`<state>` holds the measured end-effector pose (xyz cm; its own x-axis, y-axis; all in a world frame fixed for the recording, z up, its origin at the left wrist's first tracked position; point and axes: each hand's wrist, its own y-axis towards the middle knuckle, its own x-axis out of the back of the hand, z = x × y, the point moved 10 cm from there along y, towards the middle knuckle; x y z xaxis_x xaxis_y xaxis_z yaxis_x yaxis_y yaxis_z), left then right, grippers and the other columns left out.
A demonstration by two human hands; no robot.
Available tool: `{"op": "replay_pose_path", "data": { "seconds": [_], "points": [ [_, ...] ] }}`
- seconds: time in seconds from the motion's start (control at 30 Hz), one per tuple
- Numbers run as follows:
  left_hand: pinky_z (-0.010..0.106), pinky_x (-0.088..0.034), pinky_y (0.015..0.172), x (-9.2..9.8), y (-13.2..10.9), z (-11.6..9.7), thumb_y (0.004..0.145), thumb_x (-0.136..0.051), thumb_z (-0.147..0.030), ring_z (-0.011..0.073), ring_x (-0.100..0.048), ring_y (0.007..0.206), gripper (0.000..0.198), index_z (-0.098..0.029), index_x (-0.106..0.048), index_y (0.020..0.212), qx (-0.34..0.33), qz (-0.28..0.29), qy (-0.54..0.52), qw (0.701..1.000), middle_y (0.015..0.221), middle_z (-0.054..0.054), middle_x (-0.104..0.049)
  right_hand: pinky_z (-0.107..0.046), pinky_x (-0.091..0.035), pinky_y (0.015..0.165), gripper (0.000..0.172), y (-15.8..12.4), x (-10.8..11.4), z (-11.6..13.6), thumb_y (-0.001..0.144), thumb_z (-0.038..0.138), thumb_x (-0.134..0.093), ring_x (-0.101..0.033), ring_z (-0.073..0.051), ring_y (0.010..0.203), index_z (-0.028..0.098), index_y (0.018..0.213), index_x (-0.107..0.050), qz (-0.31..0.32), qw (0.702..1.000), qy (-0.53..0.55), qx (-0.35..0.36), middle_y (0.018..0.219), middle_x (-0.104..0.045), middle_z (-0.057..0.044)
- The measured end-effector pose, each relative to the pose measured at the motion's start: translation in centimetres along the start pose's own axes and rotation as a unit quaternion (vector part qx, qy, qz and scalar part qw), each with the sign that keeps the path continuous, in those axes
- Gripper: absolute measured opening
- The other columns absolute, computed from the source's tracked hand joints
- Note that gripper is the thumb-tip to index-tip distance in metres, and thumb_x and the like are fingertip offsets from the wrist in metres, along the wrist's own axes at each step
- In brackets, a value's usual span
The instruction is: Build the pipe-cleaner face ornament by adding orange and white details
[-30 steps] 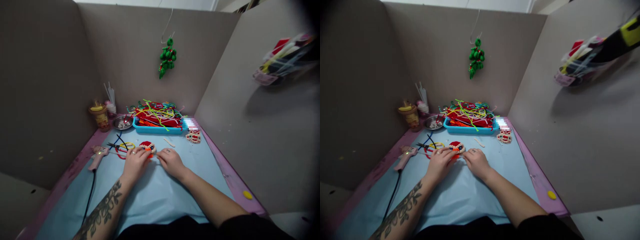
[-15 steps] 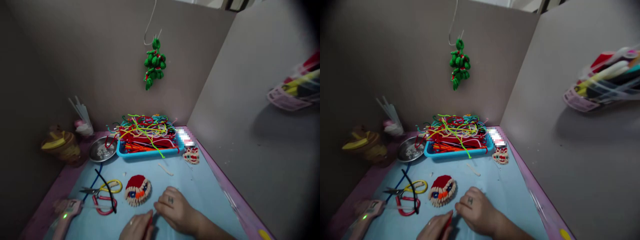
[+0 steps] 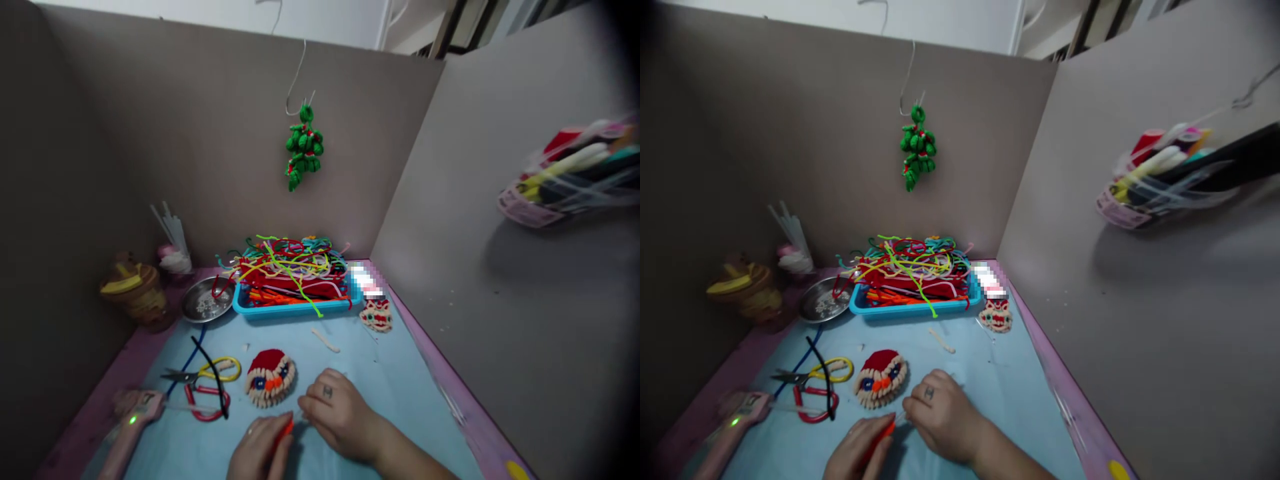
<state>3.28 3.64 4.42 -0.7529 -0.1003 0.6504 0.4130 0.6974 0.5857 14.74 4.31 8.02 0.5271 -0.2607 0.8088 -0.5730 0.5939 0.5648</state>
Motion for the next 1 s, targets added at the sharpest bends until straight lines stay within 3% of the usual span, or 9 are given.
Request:
{"op": "replay_pose_path", "data": {
  "seconds": [0.17,0.33,0.5,0.73,1.0],
  "points": [
    [0.022,-0.056,0.073,1.0,1.8,-0.8,0.089,-0.052,-0.024,0.0159,-0.070,0.081,0.021,-0.020,-0.065,0.104,-0.023,-0.032,0.053,0.998,0.092,0.006,-0.073,-0.031,-0.039,0.069,0.012,0.0,-1.5,-1.3,0.088,0.020,-0.052,-0.054,-0.016,0.073,0.019,0.091,-0.063,0.013,1.000,-0.018,-0.014,0.073,-0.063,-0.004],
    [0.026,-0.054,0.070,0.5,2.6,-0.9,0.090,-0.050,-0.025,0.0185,-0.068,0.080,0.027,-0.020,-0.064,0.113,-0.057,-0.024,0.151,0.987,0.092,0.008,-0.073,-0.033,-0.042,0.075,0.014,0.0,-1.7,-2.7,0.088,0.024,-0.054,-0.058,-0.018,0.080,0.019,0.096,-0.065,-0.036,0.999,-0.012,-0.007,0.083,-0.068,-0.006],
    [0.030,-0.051,0.072,1.2,2.9,-0.2,0.090,-0.052,-0.028,0.0210,-0.066,0.083,0.020,-0.019,-0.067,0.099,-0.043,-0.044,0.194,0.979,0.087,0.009,-0.072,-0.036,-0.043,0.082,0.016,0.0,-2.1,-3.7,0.090,0.025,-0.052,-0.060,-0.018,0.080,0.020,0.096,-0.066,-0.064,0.998,-0.013,-0.014,0.085,-0.070,-0.006],
    [0.030,-0.050,0.071,1.8,2.8,-0.7,0.089,-0.054,-0.025,0.0194,-0.065,0.080,0.016,-0.019,-0.066,0.099,-0.067,-0.071,0.172,0.980,0.085,0.007,-0.070,-0.038,-0.043,0.088,0.015,0.2,-1.7,-3.3,0.090,0.022,-0.052,-0.059,-0.018,0.080,0.020,0.098,-0.065,-0.090,0.996,-0.013,0.010,0.085,-0.069,-0.005],
    [0.032,-0.052,0.077,2.8,2.6,-2.3,0.088,-0.056,-0.022,0.0190,-0.065,0.080,0.020,-0.020,-0.064,0.106,-0.084,-0.080,0.175,0.978,0.085,0.006,-0.071,-0.035,-0.043,0.076,0.018,-0.1,-0.1,-1.2,0.088,0.018,-0.054,-0.057,-0.019,0.078,0.019,0.104,-0.062,-0.101,0.994,0.013,0.026,0.085,-0.068,-0.006]
  ]
}}
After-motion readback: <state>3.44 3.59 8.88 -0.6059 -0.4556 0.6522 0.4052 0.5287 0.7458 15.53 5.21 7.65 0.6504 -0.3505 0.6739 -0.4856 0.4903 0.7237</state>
